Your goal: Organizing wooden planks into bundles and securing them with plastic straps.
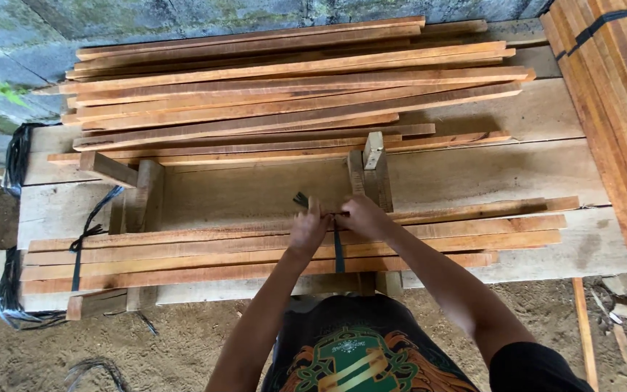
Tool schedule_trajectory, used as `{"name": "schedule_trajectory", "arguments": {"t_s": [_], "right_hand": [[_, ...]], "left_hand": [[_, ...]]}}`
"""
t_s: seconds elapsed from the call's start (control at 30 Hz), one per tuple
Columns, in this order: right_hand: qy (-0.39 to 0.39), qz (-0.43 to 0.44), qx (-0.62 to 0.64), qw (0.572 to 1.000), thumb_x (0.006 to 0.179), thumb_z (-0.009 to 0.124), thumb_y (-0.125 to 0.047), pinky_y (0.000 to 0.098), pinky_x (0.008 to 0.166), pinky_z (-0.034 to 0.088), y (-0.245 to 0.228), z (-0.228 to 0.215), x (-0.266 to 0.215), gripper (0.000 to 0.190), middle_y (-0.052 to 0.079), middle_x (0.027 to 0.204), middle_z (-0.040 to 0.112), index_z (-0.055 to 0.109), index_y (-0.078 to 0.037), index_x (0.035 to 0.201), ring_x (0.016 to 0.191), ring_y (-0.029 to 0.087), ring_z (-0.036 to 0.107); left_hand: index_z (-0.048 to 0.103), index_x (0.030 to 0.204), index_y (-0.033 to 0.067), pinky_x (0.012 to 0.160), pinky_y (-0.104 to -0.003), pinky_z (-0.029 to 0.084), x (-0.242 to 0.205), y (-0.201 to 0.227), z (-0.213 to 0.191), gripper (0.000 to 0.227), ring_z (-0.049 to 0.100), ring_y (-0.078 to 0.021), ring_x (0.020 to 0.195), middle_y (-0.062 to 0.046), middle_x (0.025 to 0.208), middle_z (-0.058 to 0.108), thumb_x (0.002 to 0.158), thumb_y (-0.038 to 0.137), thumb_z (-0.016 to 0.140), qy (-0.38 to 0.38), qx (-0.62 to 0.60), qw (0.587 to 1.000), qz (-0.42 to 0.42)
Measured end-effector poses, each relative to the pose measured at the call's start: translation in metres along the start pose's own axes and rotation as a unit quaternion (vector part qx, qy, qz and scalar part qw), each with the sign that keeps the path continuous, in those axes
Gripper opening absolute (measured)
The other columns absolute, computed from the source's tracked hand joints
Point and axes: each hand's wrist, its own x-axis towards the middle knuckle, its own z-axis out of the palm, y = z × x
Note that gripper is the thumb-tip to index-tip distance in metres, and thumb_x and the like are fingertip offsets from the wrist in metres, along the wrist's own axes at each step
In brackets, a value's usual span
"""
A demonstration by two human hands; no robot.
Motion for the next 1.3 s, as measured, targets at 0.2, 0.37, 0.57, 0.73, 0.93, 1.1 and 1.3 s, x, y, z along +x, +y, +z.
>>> {"name": "schedule_trajectory", "arguments": {"t_s": [0.2,0.37,0.57,0.73,0.93,1.1,1.3], "right_hand": [[-0.008,0.101,0.126,0.987,0.092,0.073,-0.028,0.0404,0.059,0.045,-0.015,-0.019,0.006,0.041,0.001,0.059,0.056,0.058,-0.007,0.060,0.056,0.015,0.049],[-0.160,0.251,0.176,0.938,0.081,0.073,-0.019,0.0316,0.052,0.034,0.049,0.000,0.057,0.036,-0.003,0.051,0.039,0.053,-0.014,0.052,0.045,0.013,0.034],[-0.206,0.329,0.198,0.900,0.081,0.074,-0.017,0.0257,0.053,0.041,0.006,-0.036,0.063,0.013,0.004,0.073,0.056,0.071,-0.005,0.085,0.055,0.013,0.051],[-0.189,0.321,0.234,0.898,0.079,0.073,-0.016,0.0227,0.049,0.033,0.025,-0.018,0.065,0.010,0.000,0.068,0.050,0.066,-0.009,0.075,0.053,0.008,0.045],[-0.169,0.326,0.273,0.889,0.080,0.071,-0.009,0.0195,0.046,0.033,0.015,-0.027,0.056,0.011,-0.002,0.067,0.047,0.063,-0.008,0.073,0.049,0.006,0.043],[-0.133,0.306,0.168,0.927,0.091,0.074,-0.028,0.0228,0.034,0.032,0.036,-0.005,0.054,0.039,-0.001,0.048,0.044,0.058,-0.012,0.059,0.032,0.008,0.031],[0.002,0.136,-0.031,0.990,0.095,0.062,-0.027,0.0285,0.035,0.035,0.007,0.012,0.056,0.053,-0.003,0.040,0.036,0.044,-0.015,0.046,0.030,0.012,0.036]], "left_hand": [[0.046,0.111,0.0091,0.073,-0.058,0.059,0.002,0.005,-0.011,0.040,0.072,-0.0466,0.085,-0.020,0.085,0.071,0.089,0.020,0.078,0.053,-0.114,0.992,0.022],[0.060,0.090,0.0156,0.073,-0.051,0.058,0.011,-0.005,-0.011,0.019,0.075,-0.0351,0.088,-0.007,0.084,0.077,0.083,0.015,0.078,0.052,-0.174,0.983,0.020],[0.067,0.095,0.0205,0.071,-0.047,0.062,0.010,-0.015,-0.003,0.017,0.078,-0.0280,0.086,-0.003,0.083,0.079,0.082,0.016,0.077,0.103,-0.170,0.975,0.103],[0.073,0.100,0.0133,0.074,-0.052,0.064,-0.020,0.008,-0.002,0.036,0.071,-0.0399,0.102,-0.012,0.097,0.076,0.085,0.046,0.076,0.150,-0.152,0.976,0.052],[0.074,0.091,0.0130,0.091,-0.045,0.055,-0.021,0.016,0.006,0.020,0.071,-0.0306,0.086,-0.007,0.084,0.071,0.094,0.032,0.077,0.290,-0.030,0.941,0.175],[0.073,0.090,0.0171,0.101,-0.049,0.048,-0.025,0.025,-0.006,0.015,0.068,-0.0260,0.087,-0.003,0.083,0.068,0.093,0.032,0.074,0.305,0.052,0.935,0.175],[0.064,0.083,0.0101,0.112,-0.059,0.033,-0.018,0.031,0.003,0.024,0.055,-0.0304,0.103,-0.008,0.102,0.059,0.081,0.034,0.064,0.270,0.072,0.954,0.109]]}}
